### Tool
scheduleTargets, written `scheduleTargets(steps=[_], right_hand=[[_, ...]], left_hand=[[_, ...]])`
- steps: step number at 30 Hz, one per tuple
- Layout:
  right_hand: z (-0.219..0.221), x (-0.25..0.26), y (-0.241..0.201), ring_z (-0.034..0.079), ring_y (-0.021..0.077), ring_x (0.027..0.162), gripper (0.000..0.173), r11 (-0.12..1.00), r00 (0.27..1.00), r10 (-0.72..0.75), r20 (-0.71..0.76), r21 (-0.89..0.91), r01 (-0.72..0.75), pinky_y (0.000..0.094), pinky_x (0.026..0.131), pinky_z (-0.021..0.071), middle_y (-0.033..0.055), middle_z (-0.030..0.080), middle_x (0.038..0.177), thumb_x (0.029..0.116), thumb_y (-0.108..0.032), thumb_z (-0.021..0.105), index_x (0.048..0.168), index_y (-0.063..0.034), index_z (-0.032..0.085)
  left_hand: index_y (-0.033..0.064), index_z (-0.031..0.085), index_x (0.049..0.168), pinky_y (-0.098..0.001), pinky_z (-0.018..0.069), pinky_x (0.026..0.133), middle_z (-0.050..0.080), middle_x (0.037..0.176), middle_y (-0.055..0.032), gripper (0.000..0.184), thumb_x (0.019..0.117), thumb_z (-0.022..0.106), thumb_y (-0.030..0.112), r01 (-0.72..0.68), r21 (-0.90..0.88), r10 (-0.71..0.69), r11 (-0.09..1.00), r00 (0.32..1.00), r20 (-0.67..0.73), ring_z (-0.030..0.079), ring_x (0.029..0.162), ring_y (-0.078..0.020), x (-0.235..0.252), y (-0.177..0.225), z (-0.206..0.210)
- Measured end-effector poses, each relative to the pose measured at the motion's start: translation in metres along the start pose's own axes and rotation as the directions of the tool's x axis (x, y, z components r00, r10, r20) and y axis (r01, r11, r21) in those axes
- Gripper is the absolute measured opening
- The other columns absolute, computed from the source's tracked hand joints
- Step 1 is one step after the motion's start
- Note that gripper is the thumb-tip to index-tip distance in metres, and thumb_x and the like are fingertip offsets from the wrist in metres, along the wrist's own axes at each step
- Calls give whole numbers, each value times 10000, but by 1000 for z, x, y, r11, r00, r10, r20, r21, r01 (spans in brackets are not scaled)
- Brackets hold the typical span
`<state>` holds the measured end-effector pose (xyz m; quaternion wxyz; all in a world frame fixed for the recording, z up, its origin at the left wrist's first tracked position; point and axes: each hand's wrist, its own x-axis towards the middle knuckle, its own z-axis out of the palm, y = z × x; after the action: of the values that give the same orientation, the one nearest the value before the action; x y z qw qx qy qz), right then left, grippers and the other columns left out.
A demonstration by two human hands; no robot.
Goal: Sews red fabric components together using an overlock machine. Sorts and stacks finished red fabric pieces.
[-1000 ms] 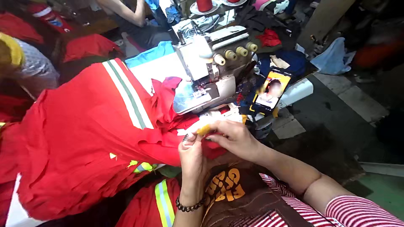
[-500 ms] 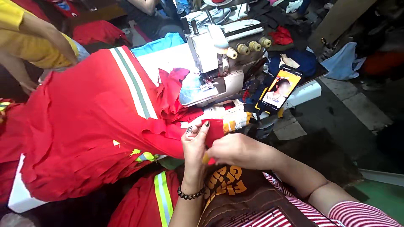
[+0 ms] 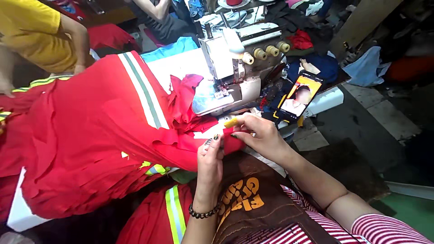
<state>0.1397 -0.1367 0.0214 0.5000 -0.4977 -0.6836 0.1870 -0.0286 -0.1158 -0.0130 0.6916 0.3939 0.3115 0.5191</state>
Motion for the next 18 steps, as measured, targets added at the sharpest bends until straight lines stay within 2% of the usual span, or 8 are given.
scheduleTargets(steps=[3,5,7,10,13,14,16,18], right_hand=[[1,1,2,682,94,876,208,1000,1000,2,-9,-12,-2,250,798,596,58,703,953,883,4,723,1090,2,710],[3,2,4,679,90,848,205,1000,1000,17,-15,-6,-17,245,777,597,65,701,970,878,-2,731,1082,-1,712],[5,7,6,656,86,794,248,998,999,53,-3,35,-53,234,723,590,93,675,1036,861,-12,755,1104,-1,707],[7,20,20,663,90,765,489,952,981,149,125,251,-177,253,698,605,115,643,1198,837,51,757,1298,-4,604],[16,38,37,689,148,668,574,766,938,274,212,543,-346,304,619,623,99,709,1025,855,128,684,1379,-58,541],[20,43,43,680,166,634,539,725,923,325,206,573,-383,314,584,617,104,704,945,880,100,678,1374,-72,547],[29,50,57,657,169,578,459,718,893,428,136,549,-428,317,547,593,104,686,793,941,-5,679,1374,-86,550],[35,52,65,661,164,549,448,745,880,472,60,507,-434,312,540,595,110,700,748,956,-50,691,1378,-83,546]], left_hand=[[65,737,936,-259,588,740,738,847,-23,140,993,636,144,-7,47,7,999,1000,6,699,776,-79,0,-1,-2],[11,751,956,-290,604,786,759,884,-54,107,957,644,14,-48,132,47,990,999,14,718,815,-107,2,0,-3],[16,750,956,-286,611,779,759,880,-29,122,956,633,-16,-124,280,116,952,992,46,718,811,-91,10,5,-7],[36,739,1055,-227,583,856,719,1049,11,134,954,654,13,-350,611,206,710,933,294,680,955,-35,39,31,-20],[22,755,1044,-268,530,945,690,1066,-75,128,938,685,40,-611,702,217,366,790,574,653,1019,-98,90,56,-25],[32,754,1039,-319,546,928,706,1050,-84,126,927,696,39,-624,713,205,320,780,591,671,994,-128,105,59,-25],[75,738,1080,-426,570,809,720,1022,-83,163,918,723,61,-533,796,169,289,846,505,685,884,-184,121,59,-20],[103,704,1089,-484,545,698,691,938,-89,159,932,725,118,-495,854,186,158,865,467,648,778,-235,135,48,-17]])
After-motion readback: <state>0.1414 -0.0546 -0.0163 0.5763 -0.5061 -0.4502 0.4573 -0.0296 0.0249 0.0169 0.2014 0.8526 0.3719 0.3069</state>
